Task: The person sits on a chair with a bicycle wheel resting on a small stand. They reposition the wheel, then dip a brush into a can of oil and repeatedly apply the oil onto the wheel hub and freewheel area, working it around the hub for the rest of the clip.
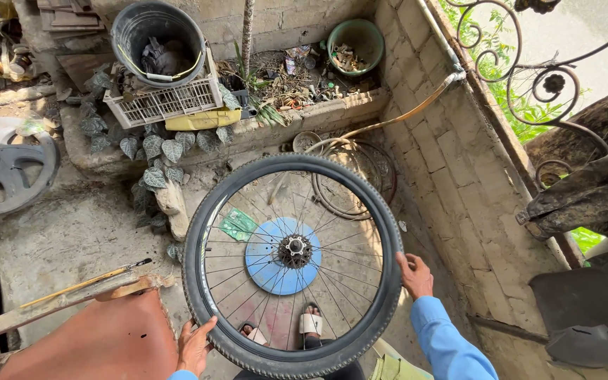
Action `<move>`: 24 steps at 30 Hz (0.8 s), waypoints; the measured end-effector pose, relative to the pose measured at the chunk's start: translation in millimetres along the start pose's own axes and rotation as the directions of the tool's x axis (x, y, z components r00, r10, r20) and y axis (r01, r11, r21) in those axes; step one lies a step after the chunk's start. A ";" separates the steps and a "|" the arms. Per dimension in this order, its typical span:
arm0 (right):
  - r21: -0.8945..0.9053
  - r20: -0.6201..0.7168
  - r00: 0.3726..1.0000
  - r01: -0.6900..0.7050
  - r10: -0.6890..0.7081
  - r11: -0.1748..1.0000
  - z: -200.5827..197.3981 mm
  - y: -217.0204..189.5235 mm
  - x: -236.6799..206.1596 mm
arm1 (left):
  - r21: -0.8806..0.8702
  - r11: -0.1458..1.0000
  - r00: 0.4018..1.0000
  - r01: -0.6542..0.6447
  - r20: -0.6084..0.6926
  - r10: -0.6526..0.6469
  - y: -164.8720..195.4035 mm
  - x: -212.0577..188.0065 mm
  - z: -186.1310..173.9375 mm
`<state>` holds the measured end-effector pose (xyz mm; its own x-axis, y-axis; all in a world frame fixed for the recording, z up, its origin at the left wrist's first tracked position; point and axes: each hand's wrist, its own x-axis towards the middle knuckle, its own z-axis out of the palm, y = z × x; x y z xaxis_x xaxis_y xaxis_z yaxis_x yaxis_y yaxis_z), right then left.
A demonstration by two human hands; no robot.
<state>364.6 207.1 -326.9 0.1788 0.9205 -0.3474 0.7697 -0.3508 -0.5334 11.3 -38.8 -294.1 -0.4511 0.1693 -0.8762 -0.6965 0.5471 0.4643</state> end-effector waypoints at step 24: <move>0.259 0.336 0.931 -0.238 0.144 0.936 141.6 52.2 127.1 | -0.035 0.999 0.990 0.028 -0.138 -0.033 -95.5 161.0 61.8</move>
<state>340.7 281.4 -508.1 0.0716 0.7486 -0.6592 0.5194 -0.5922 -0.6160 39.7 -13.1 -487.5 -0.5005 0.0366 -0.8649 -0.7280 0.5228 0.4435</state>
